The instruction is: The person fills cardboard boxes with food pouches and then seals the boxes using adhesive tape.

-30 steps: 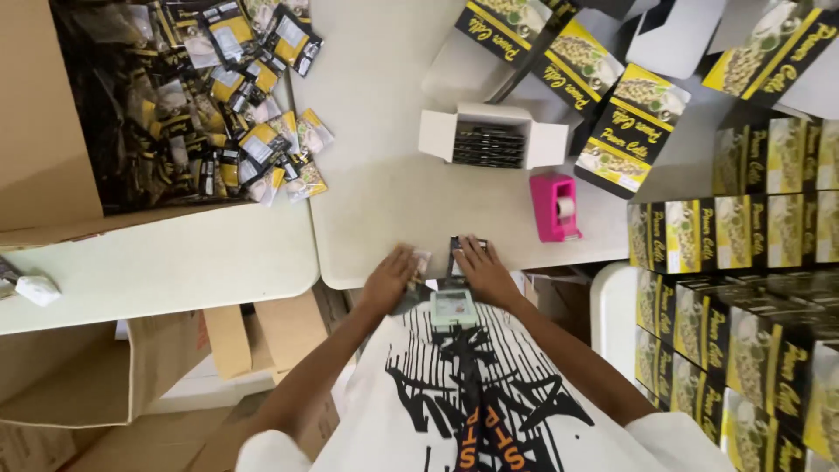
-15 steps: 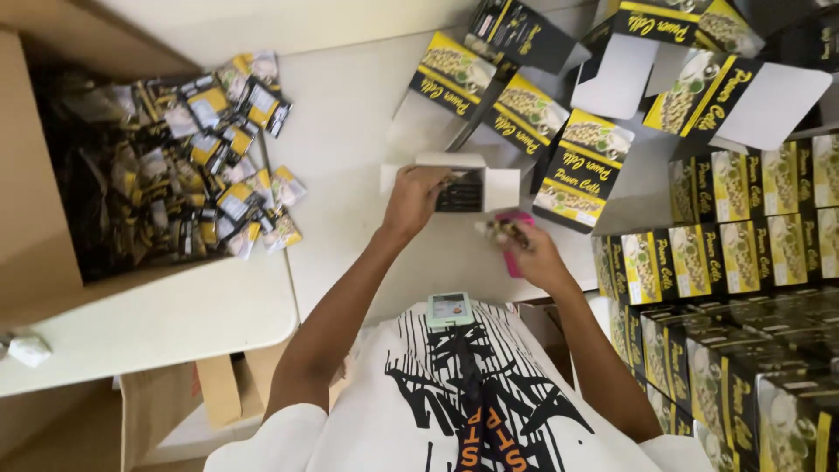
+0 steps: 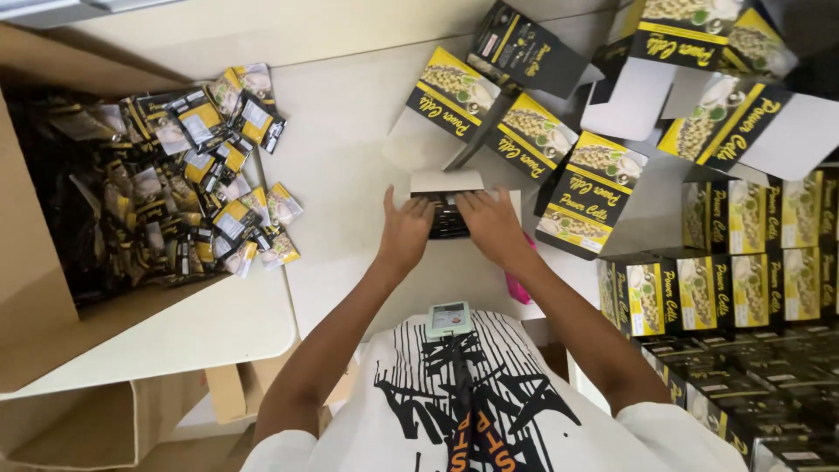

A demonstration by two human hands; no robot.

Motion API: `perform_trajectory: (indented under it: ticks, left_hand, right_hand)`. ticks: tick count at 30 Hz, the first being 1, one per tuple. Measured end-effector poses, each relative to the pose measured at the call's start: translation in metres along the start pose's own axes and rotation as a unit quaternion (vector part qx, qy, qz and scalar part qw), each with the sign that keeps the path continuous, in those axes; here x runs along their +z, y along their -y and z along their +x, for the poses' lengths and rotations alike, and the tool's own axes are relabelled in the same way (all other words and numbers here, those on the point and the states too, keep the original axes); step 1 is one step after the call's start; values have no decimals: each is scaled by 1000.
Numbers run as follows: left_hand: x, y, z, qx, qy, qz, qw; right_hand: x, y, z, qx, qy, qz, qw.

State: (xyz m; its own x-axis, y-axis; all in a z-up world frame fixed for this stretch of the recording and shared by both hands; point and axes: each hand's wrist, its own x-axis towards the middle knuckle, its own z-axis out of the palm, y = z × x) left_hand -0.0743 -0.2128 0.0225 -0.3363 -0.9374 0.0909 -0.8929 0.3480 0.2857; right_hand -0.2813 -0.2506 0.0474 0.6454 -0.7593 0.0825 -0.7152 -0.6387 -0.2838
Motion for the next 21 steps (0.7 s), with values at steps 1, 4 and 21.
perform_trajectory:
  ticks: [1, 4, 21]
  left_hand:
    - [0, -1, 3, -3, 2, -2, 1000]
    - [2, -5, 8, -19, 30, -32, 999]
    - [-38, 28, -130, -256, -210, -224, 917]
  right_hand:
    - [9, -2, 5, -1, 4, 2, 1000]
    - [34, -9, 13, 38, 139, -53, 988]
    - [4, 14, 24, 87, 92, 132, 983]
